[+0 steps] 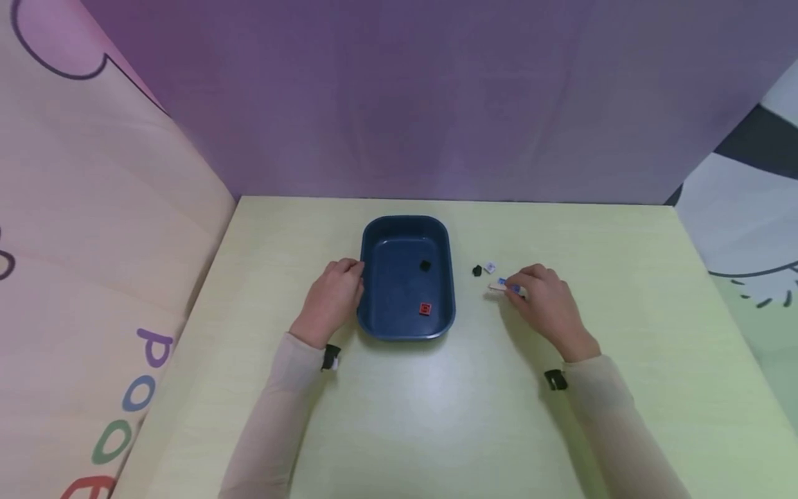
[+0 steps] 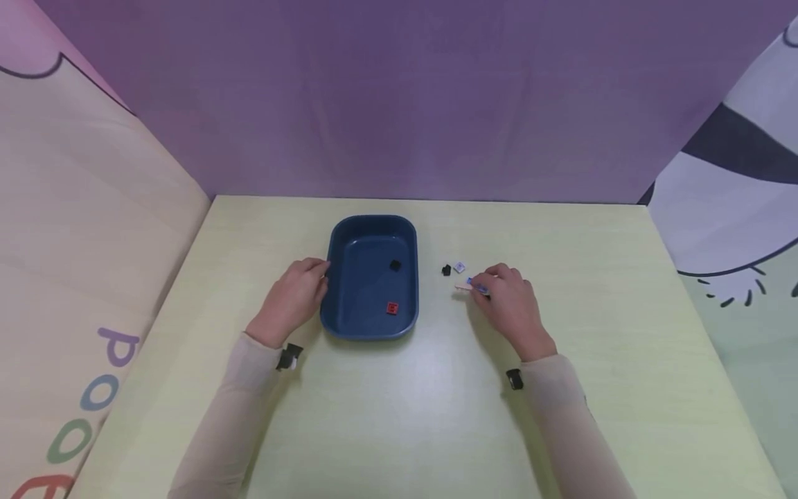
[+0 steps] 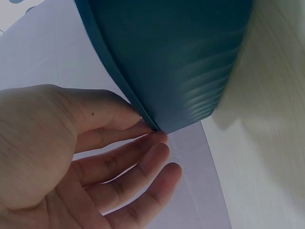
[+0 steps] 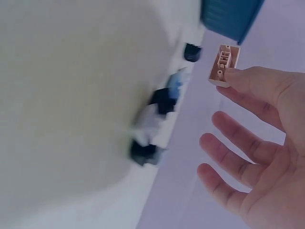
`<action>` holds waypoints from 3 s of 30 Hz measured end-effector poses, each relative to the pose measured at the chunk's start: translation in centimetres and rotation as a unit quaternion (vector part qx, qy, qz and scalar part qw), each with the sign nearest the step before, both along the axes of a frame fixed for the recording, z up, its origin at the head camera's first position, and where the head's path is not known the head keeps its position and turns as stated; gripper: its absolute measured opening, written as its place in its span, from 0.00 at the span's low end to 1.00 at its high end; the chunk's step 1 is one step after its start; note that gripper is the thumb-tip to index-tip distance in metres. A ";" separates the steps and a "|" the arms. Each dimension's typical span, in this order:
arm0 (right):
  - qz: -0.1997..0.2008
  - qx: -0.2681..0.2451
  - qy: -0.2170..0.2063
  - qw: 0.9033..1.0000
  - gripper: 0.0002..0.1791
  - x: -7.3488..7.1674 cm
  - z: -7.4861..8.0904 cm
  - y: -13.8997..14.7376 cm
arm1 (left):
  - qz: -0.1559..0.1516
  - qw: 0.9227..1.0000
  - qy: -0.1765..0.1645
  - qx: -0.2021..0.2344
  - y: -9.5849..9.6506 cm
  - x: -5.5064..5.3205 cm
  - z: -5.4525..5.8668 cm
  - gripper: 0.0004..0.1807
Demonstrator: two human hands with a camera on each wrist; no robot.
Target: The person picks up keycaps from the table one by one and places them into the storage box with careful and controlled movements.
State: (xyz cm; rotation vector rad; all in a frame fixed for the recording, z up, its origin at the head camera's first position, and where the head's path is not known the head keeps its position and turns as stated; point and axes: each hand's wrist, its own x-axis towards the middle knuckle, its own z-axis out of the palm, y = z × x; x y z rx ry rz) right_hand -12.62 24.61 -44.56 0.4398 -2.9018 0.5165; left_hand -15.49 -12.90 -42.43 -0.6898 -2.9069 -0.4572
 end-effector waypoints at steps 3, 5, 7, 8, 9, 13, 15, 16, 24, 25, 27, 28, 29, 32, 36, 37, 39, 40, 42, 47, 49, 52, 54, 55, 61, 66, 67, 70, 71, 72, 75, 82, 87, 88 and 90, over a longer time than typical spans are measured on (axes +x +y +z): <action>0.008 -0.015 0.024 1.000 0.08 0.0 0.8 -0.6 | 0.001 1.000 -0.002 0.000 0.0 0.1 0.1 0.20; 0.013 -0.024 0.034 0.999 0.08 0.1 1.5 -1.1 | 0.002 1.000 -0.003 0.000 0.0 0.1 0.1 0.20; 0.019 -0.031 0.042 0.998 0.07 0.1 2.1 -1.8 | 0.003 1.000 -0.005 0.001 0.0 0.1 0.1 0.20; 0.022 -0.034 0.046 0.998 0.07 0.0 2.4 -2.1 | 0.004 1.000 -0.005 0.001 0.0 0.1 0.1 0.20; 0.024 -0.036 0.050 0.998 0.07 -0.1 2.6 -2.5 | 0.004 1.000 -0.006 0.002 0.0 0.1 0.1 0.20; 0.039 -0.042 0.073 0.996 0.07 -0.5 3.3 -4.2 | 0.005 1.000 -0.006 0.003 0.0 0.1 0.0 0.20; 0.048 -0.040 0.078 0.995 0.07 -0.7 3.5 -5.1 | 0.005 1.000 -0.007 0.003 0.0 0.1 0.0 0.20; 0.052 -0.039 0.078 0.995 0.07 -0.8 3.6 -5.5 | 0.005 1.000 -0.007 0.003 0.0 0.1 0.0 0.20; 0.082 -0.020 0.077 0.993 0.08 -1.2 3.7 -7.8 | 0.002 1.000 0.002 0.006 0.1 0.1 -0.2 0.20; 0.084 -0.020 0.077 0.993 0.08 -1.2 3.7 -7.9 | 0.002 1.000 0.002 0.005 0.1 0.1 -0.2 0.20; 0.087 -0.019 0.073 0.993 0.08 -1.2 3.7 -8.1 | 0.002 1.000 0.001 0.006 0.2 0.0 -0.3 0.20; 0.088 -0.019 0.070 0.993 0.08 -1.2 3.7 -8.1 | 0.002 1.000 0.001 0.006 0.2 0.0 -0.3 0.20; 0.088 -0.019 0.065 0.994 0.08 -1.2 3.6 -8.1 | 0.002 1.000 0.001 0.005 0.2 0.0 -0.3 0.20; 0.088 -0.019 0.051 0.995 0.08 -1.1 3.4 -8.2 | 0.001 1.000 0.001 0.004 0.3 0.0 -0.3 0.20; 0.088 -0.019 0.040 0.995 0.08 -1.1 3.3 -8.4 | 0.000 1.000 0.003 0.003 0.3 0.1 -0.3 0.19; 0.088 -0.019 0.038 0.995 0.08 -1.1 3.2 -8.5 | 0.001 1.000 0.002 0.004 0.3 0.1 -0.3 0.19; 0.088 -0.018 0.035 0.995 0.08 -1.1 3.2 -8.5 | 0.001 1.000 0.001 0.005 0.3 0.1 -0.3 0.19; 0.088 -0.018 0.033 0.995 0.09 -1.1 3.1 -8.5 | 0.002 1.000 -0.001 0.006 0.3 0.1 -0.3 0.19; 0.086 -0.022 0.031 0.996 0.10 -1.1 3.1 -8.4 | 0.003 1.000 -0.003 0.006 0.4 0.1 -0.3 0.20; 0.068 -0.031 0.029 0.997 0.11 -1.2 3.0 -7.3 | 0.002 1.000 -0.003 0.005 0.5 0.2 -0.2 0.20; 0.058 -0.031 0.028 0.997 0.11 -1.2 2.9 -6.4 | 0.003 1.000 -0.002 0.008 0.5 0.2 -0.1 0.20; 0.041 -0.032 0.025 0.998 0.11 -1.1 2.6 -4.6 | 0.003 1.000 -0.001 0.009 0.5 0.2 0.0 0.20; 0.027 -0.031 0.020 0.999 0.12 -0.9 2.1 -3.3 | 0.004 1.000 -0.001 0.010 0.5 0.3 0.0 0.20; 0.019 -0.030 0.015 0.999 0.12 -0.8 1.9 -2.6 | 0.004 1.000 -0.002 0.010 0.5 0.3 0.0 0.20; -0.030 -0.030 -0.045 0.998 0.13 -0.3 1.0 0.3 | 0.006 1.000 0.000 0.013 0.4 0.4 0.0 0.19; -0.055 -0.005 -0.086 0.995 0.15 -0.3 0.4 1.3 | 0.005 1.000 0.004 0.015 0.4 0.4 0.1 0.19; -0.059 -0.001 -0.092 0.994 0.15 -0.4 0.3 1.4 | 0.005 1.000 0.004 0.016 0.4 0.4 0.1 0.19; -0.069 0.013 -0.107 0.992 0.17 -0.6 -0.1 1.5 | 0.005 1.000 0.004 0.019 0.4 0.4 0.0 0.19; -0.071 0.016 -0.109 0.991 0.17 -0.6 -0.2 1.5 | 0.006 1.000 0.004 0.020 0.4 0.4 0.0 0.19; -0.073 0.019 -0.111 0.991 0.17 -0.7 -0.3 1.5 | 0.006 1.000 0.004 0.020 0.4 0.4 -0.1 0.19; -0.078 0.023 -0.117 0.990 0.17 -0.7 -0.4 1.4 | 0.006 1.000 0.003 0.019 0.4 0.4 -0.2 0.19; -0.088 0.025 -0.127 0.988 0.15 -0.7 -0.2 1.1 | 0.005 1.000 0.008 0.019 0.5 0.5 -0.2 0.19; -0.089 0.027 -0.123 0.988 0.14 -0.7 -0.2 1.0 | 0.004 1.000 0.010 0.018 0.4 0.5 -0.2 0.19; -0.088 0.027 -0.122 0.988 0.13 -0.8 -0.2 1.0 | 0.004 1.000 0.011 0.018 0.4 0.5 -0.2 0.19; -0.087 0.026 -0.121 0.988 0.13 -0.8 -0.2 1.0 | 0.005 1.000 0.012 0.018 0.4 0.5 -0.3 0.19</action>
